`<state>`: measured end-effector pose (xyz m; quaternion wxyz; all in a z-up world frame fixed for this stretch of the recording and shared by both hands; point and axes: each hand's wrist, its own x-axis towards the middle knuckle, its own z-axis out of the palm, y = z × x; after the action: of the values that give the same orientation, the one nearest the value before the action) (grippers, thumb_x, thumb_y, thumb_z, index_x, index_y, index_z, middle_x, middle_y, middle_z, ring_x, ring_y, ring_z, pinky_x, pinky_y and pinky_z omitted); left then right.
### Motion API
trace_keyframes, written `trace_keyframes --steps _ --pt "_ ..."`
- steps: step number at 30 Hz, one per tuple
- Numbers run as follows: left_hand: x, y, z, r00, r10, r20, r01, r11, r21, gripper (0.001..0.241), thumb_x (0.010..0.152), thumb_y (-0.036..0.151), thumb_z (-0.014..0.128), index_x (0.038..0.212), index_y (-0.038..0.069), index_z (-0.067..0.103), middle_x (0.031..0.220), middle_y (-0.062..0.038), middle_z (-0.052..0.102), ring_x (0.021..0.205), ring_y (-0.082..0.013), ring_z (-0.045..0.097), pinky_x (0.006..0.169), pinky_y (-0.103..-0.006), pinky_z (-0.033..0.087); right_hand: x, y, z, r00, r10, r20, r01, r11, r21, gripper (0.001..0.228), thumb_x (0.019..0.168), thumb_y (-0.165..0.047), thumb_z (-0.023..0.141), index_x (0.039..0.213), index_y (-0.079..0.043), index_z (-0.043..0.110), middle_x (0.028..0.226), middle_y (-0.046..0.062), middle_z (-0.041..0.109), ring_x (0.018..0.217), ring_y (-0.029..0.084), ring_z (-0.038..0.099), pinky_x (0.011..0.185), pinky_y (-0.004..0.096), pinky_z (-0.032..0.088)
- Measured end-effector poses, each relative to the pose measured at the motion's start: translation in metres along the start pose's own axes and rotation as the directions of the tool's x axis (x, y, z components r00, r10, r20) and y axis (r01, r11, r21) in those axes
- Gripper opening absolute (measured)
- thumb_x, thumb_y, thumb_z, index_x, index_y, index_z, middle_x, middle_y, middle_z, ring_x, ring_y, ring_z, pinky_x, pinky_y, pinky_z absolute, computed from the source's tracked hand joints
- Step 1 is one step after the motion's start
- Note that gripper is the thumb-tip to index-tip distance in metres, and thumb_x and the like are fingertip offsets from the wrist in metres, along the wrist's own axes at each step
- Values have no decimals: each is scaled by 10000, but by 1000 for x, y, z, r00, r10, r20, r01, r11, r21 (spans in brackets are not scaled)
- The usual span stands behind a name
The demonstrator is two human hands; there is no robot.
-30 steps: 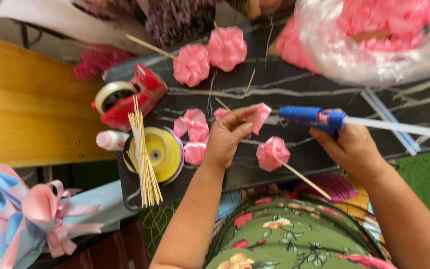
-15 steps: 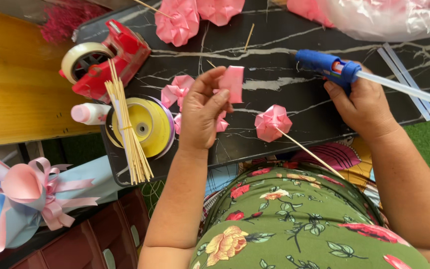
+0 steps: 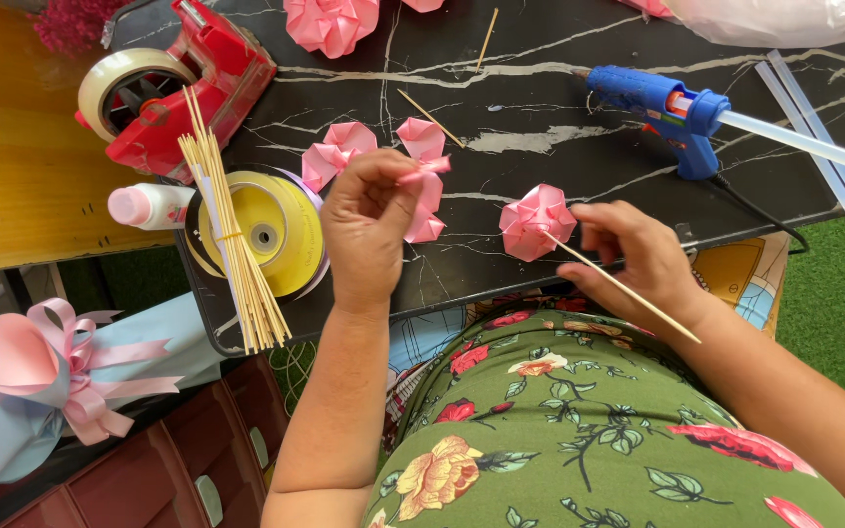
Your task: The person assembles pink paper flowers by attaching folded paper petals to wooden skewers using a hot glue gun. They repeatedly pick up petals, apply glue, and press them onto the skewers to build the flower structure.
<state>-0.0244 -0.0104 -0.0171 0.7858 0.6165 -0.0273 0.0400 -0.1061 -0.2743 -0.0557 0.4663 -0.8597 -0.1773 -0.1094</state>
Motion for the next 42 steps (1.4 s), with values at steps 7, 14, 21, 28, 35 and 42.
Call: trace_keyframes --steps 7,14,21,28,35,42 --pt "-21 10 -5 971 162 176 -195 961 196 152 797 -23 751 899 82 710 977 -74 665 910 -162 638 750 -247 536 35 -30 10 999 34 21 -37 990 139 163 963 -135 547 947 -60 691 773 59 647 603 251 589 583 343 490" --pt "-51 4 1 903 308 300 -366 916 164 114 806 39 735 901 102 738 1000 -107 686 935 -252 666 786 -336 563 32 -45 -2 991 136 -3 -130 950 284 228 991 -112 489 898 -29 679 701 65 628 572 160 581 543 282 478" --pt "-66 4 20 825 472 312 -540 820 189 155 782 17 747 913 100 748 1016 -122 690 923 -284 680 759 -351 596 34 -56 -6 996 87 -15 -79 954 290 224 981 -127 514 873 -22 681 674 79 617 565 160 579 544 273 483" --pt "-70 -1 26 726 560 400 -678 681 276 93 814 44 711 898 86 715 1000 -137 661 862 -331 662 739 -442 570 30 -63 -10 997 68 -35 -56 959 278 219 983 -124 515 869 -32 677 646 80 591 559 171 551 565 288 476" --pt "-74 6 31 711 570 412 -698 640 320 119 781 113 749 893 92 712 957 -128 651 807 -322 647 709 -448 565 28 -65 -12 997 72 -42 -58 959 278 220 983 -124 513 859 -32 670 645 90 595 565 184 569 573 302 483" --pt "-73 10 38 729 557 398 -680 656 327 113 803 129 747 761 76 656 865 -100 621 752 -303 619 699 -428 551 27 -68 -12 997 55 -46 -39 958 284 218 976 -114 512 850 -37 672 665 96 608 574 204 579 591 326 499"
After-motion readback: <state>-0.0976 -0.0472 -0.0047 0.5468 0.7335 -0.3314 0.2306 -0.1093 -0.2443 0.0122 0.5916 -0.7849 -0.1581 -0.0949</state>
